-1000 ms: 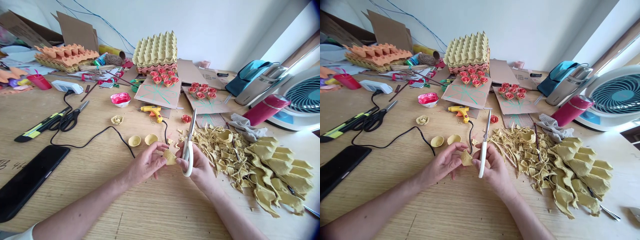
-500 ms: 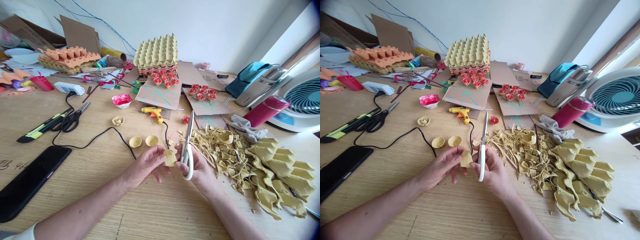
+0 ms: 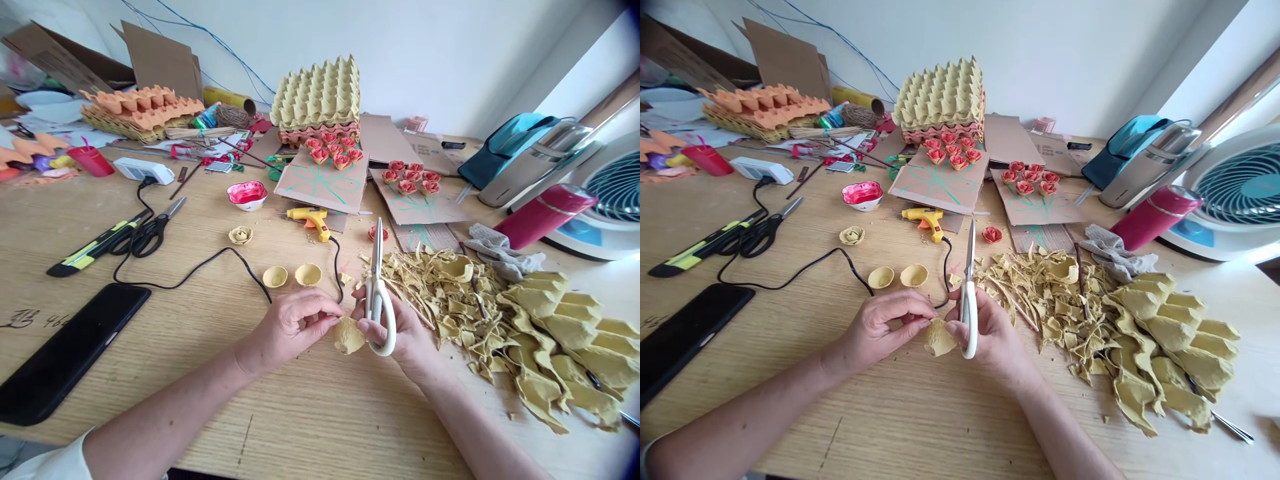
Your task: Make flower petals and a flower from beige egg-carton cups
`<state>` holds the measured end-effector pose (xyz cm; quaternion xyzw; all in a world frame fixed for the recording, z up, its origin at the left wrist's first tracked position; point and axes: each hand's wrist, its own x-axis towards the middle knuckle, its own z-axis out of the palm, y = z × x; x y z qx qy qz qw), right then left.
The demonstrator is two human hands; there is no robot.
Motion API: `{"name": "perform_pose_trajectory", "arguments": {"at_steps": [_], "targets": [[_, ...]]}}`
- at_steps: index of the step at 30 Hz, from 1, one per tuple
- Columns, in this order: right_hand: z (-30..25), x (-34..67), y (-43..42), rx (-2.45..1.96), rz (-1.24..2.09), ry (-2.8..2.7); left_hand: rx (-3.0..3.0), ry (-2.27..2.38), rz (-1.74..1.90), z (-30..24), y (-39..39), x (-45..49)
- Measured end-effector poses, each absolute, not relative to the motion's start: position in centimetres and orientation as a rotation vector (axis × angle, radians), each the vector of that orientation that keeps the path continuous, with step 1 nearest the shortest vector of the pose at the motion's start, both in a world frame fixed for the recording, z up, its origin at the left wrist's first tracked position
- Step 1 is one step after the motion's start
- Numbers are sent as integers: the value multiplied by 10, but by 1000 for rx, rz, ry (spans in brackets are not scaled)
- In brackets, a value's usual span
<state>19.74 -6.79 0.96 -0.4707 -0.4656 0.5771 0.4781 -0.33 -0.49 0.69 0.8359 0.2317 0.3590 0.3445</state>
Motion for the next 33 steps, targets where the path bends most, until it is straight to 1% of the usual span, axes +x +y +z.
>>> {"name": "perform_pose_trajectory", "arguments": {"at_steps": [6,15,21,28,33], "targets": [[9,199,-66,-1119,1396,-1117,2384,580,1024,10,-10,-5],[13,193,-68,-1132,1454,-1112,2422,693,1135,3,-10,-5],[13,197,-71,-1083,1476,-1132,2194,812,1058,7,-15,-1],[11,200,-71,-1049,1485,-1188,1716,901,922,-1,-7,2],[9,200,-71,-1078,1481,-1185,1680,808,839,4,-4,3]]}}
